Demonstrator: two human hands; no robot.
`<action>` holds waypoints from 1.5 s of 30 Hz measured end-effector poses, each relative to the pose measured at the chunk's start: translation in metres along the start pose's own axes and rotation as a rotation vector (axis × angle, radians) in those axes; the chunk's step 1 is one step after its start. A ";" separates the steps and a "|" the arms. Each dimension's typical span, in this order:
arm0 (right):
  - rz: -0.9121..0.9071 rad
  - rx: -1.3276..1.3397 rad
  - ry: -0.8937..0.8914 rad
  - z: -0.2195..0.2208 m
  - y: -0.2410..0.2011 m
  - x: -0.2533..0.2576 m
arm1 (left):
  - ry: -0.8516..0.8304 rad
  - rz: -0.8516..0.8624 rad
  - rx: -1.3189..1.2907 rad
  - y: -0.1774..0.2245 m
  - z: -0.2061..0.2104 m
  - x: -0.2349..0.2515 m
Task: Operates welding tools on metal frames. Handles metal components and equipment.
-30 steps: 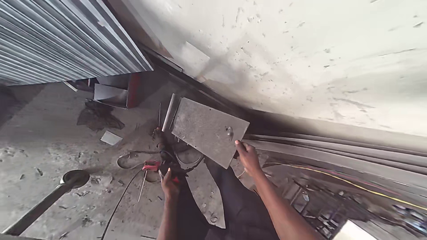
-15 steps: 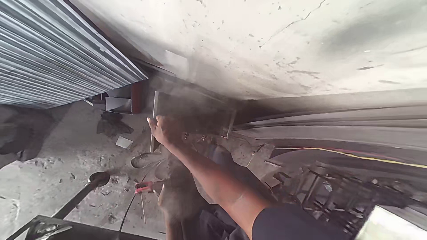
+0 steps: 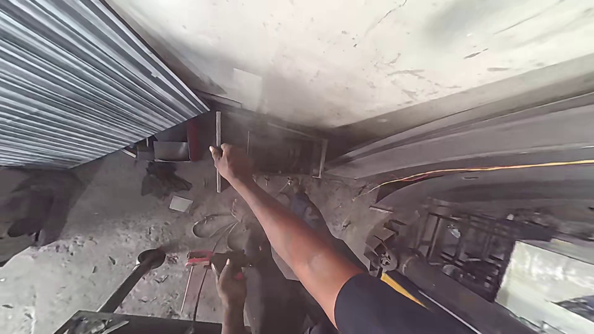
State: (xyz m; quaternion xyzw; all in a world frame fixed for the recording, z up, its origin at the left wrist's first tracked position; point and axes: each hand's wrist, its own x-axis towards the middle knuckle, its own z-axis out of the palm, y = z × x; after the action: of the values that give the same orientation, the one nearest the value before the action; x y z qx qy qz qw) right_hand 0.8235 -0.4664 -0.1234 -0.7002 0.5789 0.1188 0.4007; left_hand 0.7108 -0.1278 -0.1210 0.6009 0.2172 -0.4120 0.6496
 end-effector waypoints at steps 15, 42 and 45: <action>-0.075 0.140 -0.021 0.003 0.019 0.006 | -0.150 0.334 0.170 0.047 0.050 0.031; 0.021 0.001 -0.476 -0.076 0.334 -0.167 | -0.102 0.266 0.345 0.122 0.142 0.154; 0.245 -0.068 -0.427 -0.112 0.405 -0.209 | -0.032 0.251 0.410 0.128 0.140 0.166</action>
State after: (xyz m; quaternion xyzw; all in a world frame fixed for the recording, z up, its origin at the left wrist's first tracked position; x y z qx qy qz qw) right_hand 0.3600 -0.3986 -0.0908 -0.5969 0.5574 0.3310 0.4726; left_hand 0.8771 -0.3151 -0.1469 0.7360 0.0422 -0.3728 0.5635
